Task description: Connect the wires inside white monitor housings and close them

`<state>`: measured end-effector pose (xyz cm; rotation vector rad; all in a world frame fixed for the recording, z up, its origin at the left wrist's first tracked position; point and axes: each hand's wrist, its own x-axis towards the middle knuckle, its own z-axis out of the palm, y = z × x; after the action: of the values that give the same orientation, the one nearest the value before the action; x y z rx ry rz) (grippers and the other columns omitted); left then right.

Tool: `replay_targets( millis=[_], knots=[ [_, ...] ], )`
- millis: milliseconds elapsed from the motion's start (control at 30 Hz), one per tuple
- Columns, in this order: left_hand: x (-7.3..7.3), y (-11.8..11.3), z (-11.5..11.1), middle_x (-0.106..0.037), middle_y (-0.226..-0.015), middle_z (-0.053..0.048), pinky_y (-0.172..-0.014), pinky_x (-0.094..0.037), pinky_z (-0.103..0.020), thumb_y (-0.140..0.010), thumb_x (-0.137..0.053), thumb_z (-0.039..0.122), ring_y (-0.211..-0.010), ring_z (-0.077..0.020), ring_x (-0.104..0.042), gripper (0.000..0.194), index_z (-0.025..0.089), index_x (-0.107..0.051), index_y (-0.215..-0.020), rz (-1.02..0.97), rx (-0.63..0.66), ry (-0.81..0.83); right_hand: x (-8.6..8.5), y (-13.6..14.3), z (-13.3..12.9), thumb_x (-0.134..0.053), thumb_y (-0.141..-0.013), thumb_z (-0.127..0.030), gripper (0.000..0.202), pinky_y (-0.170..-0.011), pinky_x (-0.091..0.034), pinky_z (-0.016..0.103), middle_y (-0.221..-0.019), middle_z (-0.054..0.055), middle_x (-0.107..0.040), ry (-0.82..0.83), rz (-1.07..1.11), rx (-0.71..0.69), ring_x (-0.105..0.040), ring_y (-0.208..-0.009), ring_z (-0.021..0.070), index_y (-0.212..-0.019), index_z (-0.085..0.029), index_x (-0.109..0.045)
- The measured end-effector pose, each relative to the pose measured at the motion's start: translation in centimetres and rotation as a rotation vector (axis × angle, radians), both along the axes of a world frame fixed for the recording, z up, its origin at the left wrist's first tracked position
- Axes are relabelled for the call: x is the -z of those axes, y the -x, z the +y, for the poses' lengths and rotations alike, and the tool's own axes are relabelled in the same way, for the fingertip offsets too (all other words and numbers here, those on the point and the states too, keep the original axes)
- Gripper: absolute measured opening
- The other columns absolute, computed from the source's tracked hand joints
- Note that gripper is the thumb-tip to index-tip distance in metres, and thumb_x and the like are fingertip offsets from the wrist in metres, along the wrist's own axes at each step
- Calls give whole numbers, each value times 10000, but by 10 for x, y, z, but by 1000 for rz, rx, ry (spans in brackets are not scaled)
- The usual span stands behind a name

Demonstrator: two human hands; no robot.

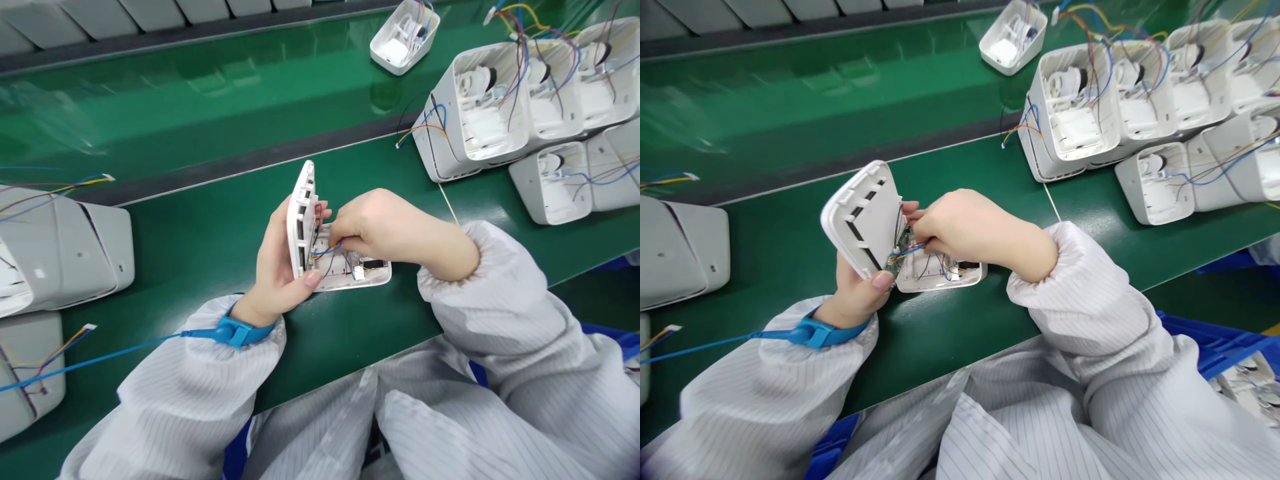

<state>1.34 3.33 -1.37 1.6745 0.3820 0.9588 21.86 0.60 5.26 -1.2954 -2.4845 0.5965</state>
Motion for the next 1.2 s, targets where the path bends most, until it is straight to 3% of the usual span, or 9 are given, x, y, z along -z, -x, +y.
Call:
replay_targets(
  millis=[233, 367, 467, 633, 733, 800, 933, 1100, 1200],
  knots=[
    [-2, -4, 4, -457, -1455, -150, -1112, -481, -538, -758, -793, 481, -1321, -339, -512, 928, 273, -299, -1515, 59, -12, -247, 11, 3, 0, -560, -921, -125, 203, -737, -371, 336, -976, 107, -653, -200, -162, 58, -517, -919, 229, -819, -134, -736],
    [-1, 2, 9, -444, -1468, -169, -1117, -458, -564, -690, -843, 479, -1321, -372, -507, 1050, 260, -272, -1544, 170, -18, -397, 4, 7, -6, -573, -911, -102, 176, -702, -369, 311, -949, 88, -670, -63, -204, 182, -546, -874, 206, -817, -141, -717],
    [-10, 6, 12, -477, -1433, -182, -1090, -477, -528, -712, -823, 407, -1305, -358, -510, 1001, 217, -299, -1544, 275, 23, -587, 2, 7, -6, -602, -877, -89, 132, -648, -363, 289, -906, 84, -700, 47, -184, 280, -593, -850, 206, -836, -139, -717],
    [-30, 8, 11, -464, -1436, -193, -1047, -500, -470, -772, -768, 373, -1290, -335, -522, 877, 222, -348, -1528, 498, 150, -700, 6, -15, 6, -683, -829, -189, 69, -632, -433, 260, -799, 30, -723, 250, 136, 182, -620, -743, 162, -785, -164, -730],
    [-31, 9, 10, -448, -1468, -185, -1072, -477, -477, -776, -775, 392, -1322, -339, -498, 868, 247, -361, -1526, 545, 178, -690, 4, -33, 13, -725, -804, -272, 95, -641, -496, 274, -767, 3, -734, 383, 338, 165, -639, -720, 163, -768, -191, -757],
    [-28, 10, 11, -417, -1508, -191, -1101, -449, -498, -773, -785, 413, -1359, -352, -466, 872, 244, -372, -1523, 558, 177, -689, 2, -38, 16, -757, -778, -309, 100, -675, -540, 302, -791, 2, -745, 394, 458, 243, -665, -745, 180, -787, -211, -773],
    [-20, 12, 14, -410, -1521, -203, -1108, -429, -539, -779, -763, 562, -1359, -372, -459, 854, 237, -429, -1495, 596, 164, -717, 7, -26, 18, -727, -820, -328, 145, -773, -588, 346, -917, 34, -762, 341, 699, 464, -700, -857, 201, -889, -209, -772],
    [-17, 9, 12, -394, -1521, -214, -1104, -426, -561, -718, -705, 741, -1356, -396, -446, 1004, 225, -384, -1517, 596, 153, -693, 16, 1, 14, -711, -856, -346, 210, -780, -581, 315, -916, 48, -753, 408, 751, 441, -691, -838, 173, -958, -166, -746],
    [-18, 4, 4, -382, -1514, -236, -1096, -410, -601, -689, -747, 726, -1344, -428, -432, 1107, 201, -290, -1550, 636, 118, -690, 17, 8, 10, -714, -857, -377, 238, -791, -565, 309, -928, 46, -743, 299, 754, 462, -682, -847, 174, -960, -163, -738]
  ],
)
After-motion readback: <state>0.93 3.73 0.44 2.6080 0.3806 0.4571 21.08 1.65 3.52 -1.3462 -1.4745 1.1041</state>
